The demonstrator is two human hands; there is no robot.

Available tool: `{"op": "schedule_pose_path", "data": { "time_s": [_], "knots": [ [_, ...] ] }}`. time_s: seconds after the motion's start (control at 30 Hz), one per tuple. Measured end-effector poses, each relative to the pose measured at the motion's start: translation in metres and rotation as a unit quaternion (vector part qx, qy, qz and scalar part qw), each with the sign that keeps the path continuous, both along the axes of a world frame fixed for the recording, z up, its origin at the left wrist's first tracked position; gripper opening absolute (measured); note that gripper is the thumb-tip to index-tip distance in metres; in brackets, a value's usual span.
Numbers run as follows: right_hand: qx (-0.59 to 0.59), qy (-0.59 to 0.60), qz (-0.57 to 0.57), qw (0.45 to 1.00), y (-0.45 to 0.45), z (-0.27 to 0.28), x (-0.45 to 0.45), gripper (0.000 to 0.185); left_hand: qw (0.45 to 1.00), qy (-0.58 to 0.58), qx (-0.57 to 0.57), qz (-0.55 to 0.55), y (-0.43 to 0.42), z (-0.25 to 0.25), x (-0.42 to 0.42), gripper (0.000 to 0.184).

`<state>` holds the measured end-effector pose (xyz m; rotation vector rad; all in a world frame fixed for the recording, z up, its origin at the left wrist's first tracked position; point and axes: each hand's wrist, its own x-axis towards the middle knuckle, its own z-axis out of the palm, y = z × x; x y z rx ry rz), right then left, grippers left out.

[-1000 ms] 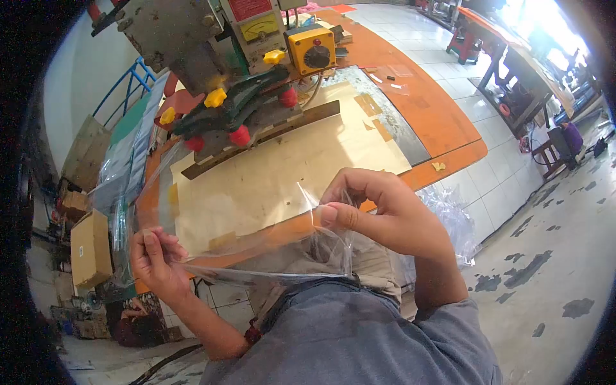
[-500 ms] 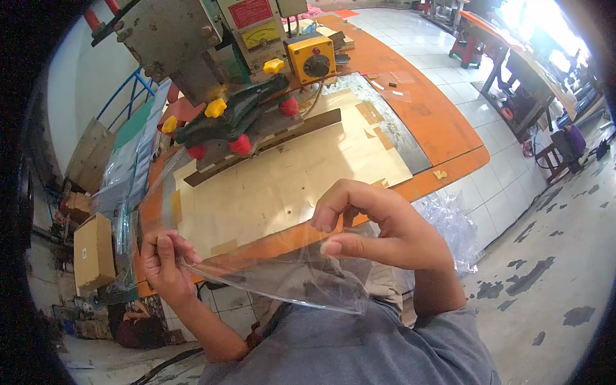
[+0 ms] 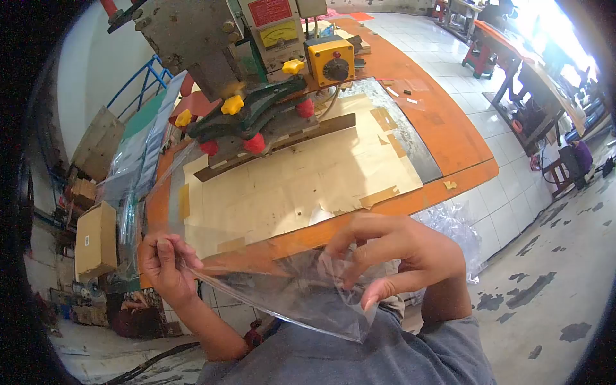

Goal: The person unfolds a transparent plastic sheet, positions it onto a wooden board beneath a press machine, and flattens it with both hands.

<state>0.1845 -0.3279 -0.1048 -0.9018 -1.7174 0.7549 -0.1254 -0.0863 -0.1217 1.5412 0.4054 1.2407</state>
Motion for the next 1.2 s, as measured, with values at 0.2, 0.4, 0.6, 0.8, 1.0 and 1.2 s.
{"op": "schedule_pose_path", "data": {
  "time_s": [0.2, 0.4, 0.6, 0.8, 1.0, 1.2],
  "knots": [
    [-0.015, -0.107, -0.146, 0.983, -0.009, 0.009, -0.006, 0.036, 0.999, -0.032, 0.041, 0.013, 0.003, -0.003, -0.012, 0.025],
    [-0.071, -0.085, -0.36, 0.926, 0.002, 0.013, -0.021, 0.017, 0.994, -0.035, 0.043, 0.089, -0.012, -0.005, -0.003, 0.019],
    [-0.123, 0.049, -0.334, 0.933, 0.012, 0.009, -0.022, 0.017, 0.998, -0.013, 0.014, 0.052, -0.004, -0.012, -0.011, 0.017],
    [-0.122, 0.107, -0.288, 0.944, 0.012, 0.004, -0.028, 0.017, 0.994, -0.009, -0.01, 0.111, -0.006, -0.01, -0.011, 0.023],
    [-0.091, 0.098, -0.294, 0.946, 0.015, 0.003, -0.034, 0.018, 0.992, -0.003, -0.057, 0.111, 0.0, -0.009, -0.013, 0.024],
    [-0.14, 0.007, -0.349, 0.927, 0.015, 0.011, -0.033, 0.024, 0.997, 0.014, -0.038, 0.071, 0.0, -0.006, -0.011, 0.021]
  ]
}}
